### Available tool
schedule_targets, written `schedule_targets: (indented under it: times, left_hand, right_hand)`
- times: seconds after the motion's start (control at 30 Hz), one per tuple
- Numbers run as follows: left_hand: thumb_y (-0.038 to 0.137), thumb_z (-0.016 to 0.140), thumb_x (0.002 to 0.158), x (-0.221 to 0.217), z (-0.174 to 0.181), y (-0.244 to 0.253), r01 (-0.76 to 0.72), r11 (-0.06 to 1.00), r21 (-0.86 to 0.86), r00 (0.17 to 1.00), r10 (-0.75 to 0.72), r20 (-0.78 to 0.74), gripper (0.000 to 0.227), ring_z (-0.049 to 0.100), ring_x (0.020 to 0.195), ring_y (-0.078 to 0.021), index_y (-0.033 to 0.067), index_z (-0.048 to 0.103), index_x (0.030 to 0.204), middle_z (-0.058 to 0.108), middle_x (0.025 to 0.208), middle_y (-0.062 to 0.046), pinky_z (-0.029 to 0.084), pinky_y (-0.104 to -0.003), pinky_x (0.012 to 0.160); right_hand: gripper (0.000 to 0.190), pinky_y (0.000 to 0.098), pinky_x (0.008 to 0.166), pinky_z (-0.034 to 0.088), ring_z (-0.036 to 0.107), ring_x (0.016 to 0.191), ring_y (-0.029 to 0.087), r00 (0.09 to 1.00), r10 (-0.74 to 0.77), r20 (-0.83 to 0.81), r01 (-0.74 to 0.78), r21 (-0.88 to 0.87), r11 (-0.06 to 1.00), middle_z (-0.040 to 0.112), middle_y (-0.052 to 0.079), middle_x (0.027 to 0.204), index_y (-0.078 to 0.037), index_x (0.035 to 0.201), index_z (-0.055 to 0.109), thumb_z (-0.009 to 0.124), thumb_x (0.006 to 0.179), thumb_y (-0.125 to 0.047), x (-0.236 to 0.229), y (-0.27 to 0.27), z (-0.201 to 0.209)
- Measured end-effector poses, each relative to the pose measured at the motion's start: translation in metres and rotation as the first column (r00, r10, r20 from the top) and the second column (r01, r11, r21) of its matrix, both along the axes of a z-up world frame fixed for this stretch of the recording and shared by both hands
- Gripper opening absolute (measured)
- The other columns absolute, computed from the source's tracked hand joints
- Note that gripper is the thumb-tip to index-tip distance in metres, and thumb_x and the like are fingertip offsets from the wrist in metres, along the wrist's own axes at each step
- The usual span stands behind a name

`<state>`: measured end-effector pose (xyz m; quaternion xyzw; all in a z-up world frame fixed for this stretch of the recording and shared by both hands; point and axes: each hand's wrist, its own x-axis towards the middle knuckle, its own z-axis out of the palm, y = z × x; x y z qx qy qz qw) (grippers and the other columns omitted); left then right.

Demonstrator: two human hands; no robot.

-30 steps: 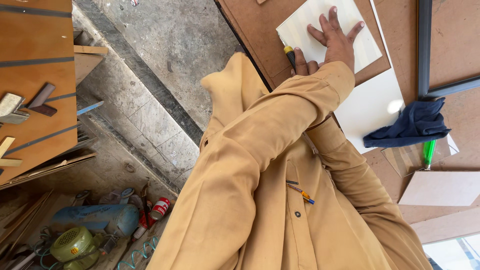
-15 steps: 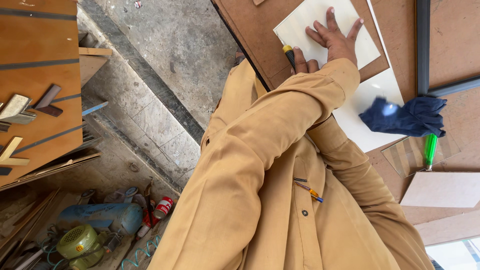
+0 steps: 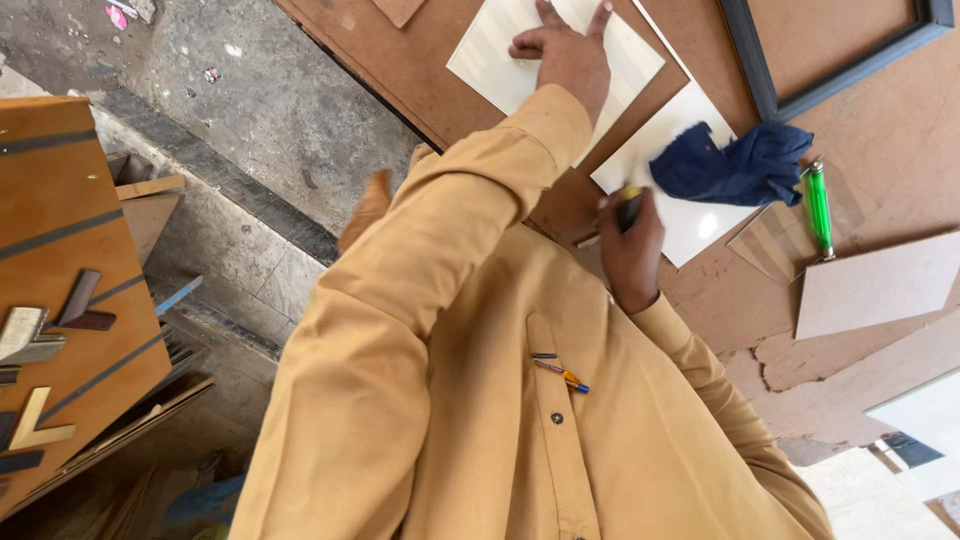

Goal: The person uses a utility knife to cut a patterned sheet and a white sheet on a workbench. They wipe a glass pane with a cloth and continue cutting the white sheet into smaller pieces, placing them on the table.

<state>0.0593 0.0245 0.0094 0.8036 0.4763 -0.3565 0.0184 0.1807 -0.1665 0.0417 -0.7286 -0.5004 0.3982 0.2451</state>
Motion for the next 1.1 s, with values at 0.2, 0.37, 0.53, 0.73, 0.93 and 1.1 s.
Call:
schedule_targets:
  times: [0.2, 0.37, 0.53, 0.73, 0.93, 1.1]
  left_hand:
    - [0.019, 0.060, 0.088, -0.008, 0.024, -0.001, 0.023, 1.000, 0.009, 1.000, -0.024, 0.018, 0.089, 0.073, 0.093, -0.0468, 0.0009, 0.013, 0.162, 0.053, 0.132, -0.049, 0.056, -0.055, 0.075]
    - [0.026, 0.059, 0.095, -0.019, 0.019, -0.010, -0.028, 0.998, 0.062, 0.997, 0.023, 0.080, 0.084, 0.061, 0.113, -0.0460, 0.0074, 0.012, 0.163, 0.045, 0.145, -0.042, 0.054, -0.054, 0.083]
    - [0.023, 0.056, 0.099, -0.028, 0.004, -0.023, -0.134, 0.982, 0.133, 0.974, 0.106, 0.200, 0.076, 0.056, 0.114, -0.0415, 0.0051, 0.018, 0.162, 0.029, 0.156, -0.040, 0.051, -0.057, 0.089]
    - [0.023, 0.055, 0.095, -0.036, 0.009, -0.032, -0.194, 0.960, 0.199, 0.943, 0.127, 0.306, 0.071, 0.053, 0.113, -0.0395, 0.0032, 0.025, 0.157, 0.030, 0.155, -0.035, 0.050, -0.056, 0.093]
    - [0.006, 0.056, 0.100, -0.062, 0.025, -0.094, -0.326, 0.944, -0.057, 0.735, 0.291, 0.613, 0.035, 0.053, 0.117, -0.0334, -0.0130, 0.059, 0.130, 0.053, 0.126, -0.020, 0.049, -0.043, 0.098]
    - [0.011, 0.059, 0.091, -0.070, 0.018, -0.109, -0.262, 0.958, 0.114, 0.783, 0.142, 0.606, 0.031, 0.049, 0.121, -0.0375, -0.0133, 0.069, 0.107, 0.047, 0.134, -0.025, 0.044, -0.047, 0.106]
  right_hand:
    - [0.027, 0.0238, 0.055, 0.054, 0.063, 0.066, 0.006, 0.848, -0.280, -0.449, 0.313, -0.002, 0.950, 0.074, 0.007, 0.114, -0.003, 0.127, 0.060, 0.063, 0.101, -0.008, 0.001, 0.051, -0.003]
    - [0.026, 0.0379, 0.075, 0.056, 0.068, 0.085, 0.023, 0.993, -0.045, 0.113, 0.008, 0.304, 0.953, 0.068, 0.012, 0.106, -0.002, 0.126, 0.068, 0.071, 0.099, -0.004, 0.006, 0.100, -0.012]
    - [0.039, 0.0439, 0.088, 0.054, 0.067, 0.105, 0.036, 0.908, 0.162, 0.386, -0.317, 0.384, 0.867, 0.060, 0.015, 0.124, 0.001, 0.128, 0.064, 0.083, 0.094, -0.007, 0.020, 0.131, -0.018]
    - [0.045, 0.0442, 0.080, 0.054, 0.070, 0.097, 0.035, 0.830, 0.245, 0.500, -0.401, 0.232, 0.886, 0.058, 0.014, 0.121, -0.003, 0.128, 0.067, 0.088, 0.090, -0.015, 0.007, 0.144, -0.015]
    - [0.047, 0.0445, 0.079, 0.055, 0.071, 0.095, 0.033, 0.761, 0.279, 0.585, -0.446, 0.160, 0.881, 0.059, 0.013, 0.122, -0.002, 0.124, 0.065, 0.089, 0.088, -0.019, 0.003, 0.149, -0.011]
    - [0.051, 0.0462, 0.076, 0.054, 0.070, 0.091, 0.035, 0.717, 0.344, 0.607, -0.460, 0.040, 0.887, 0.060, 0.015, 0.121, -0.002, 0.121, 0.063, 0.090, 0.086, -0.027, 0.014, 0.166, -0.019]
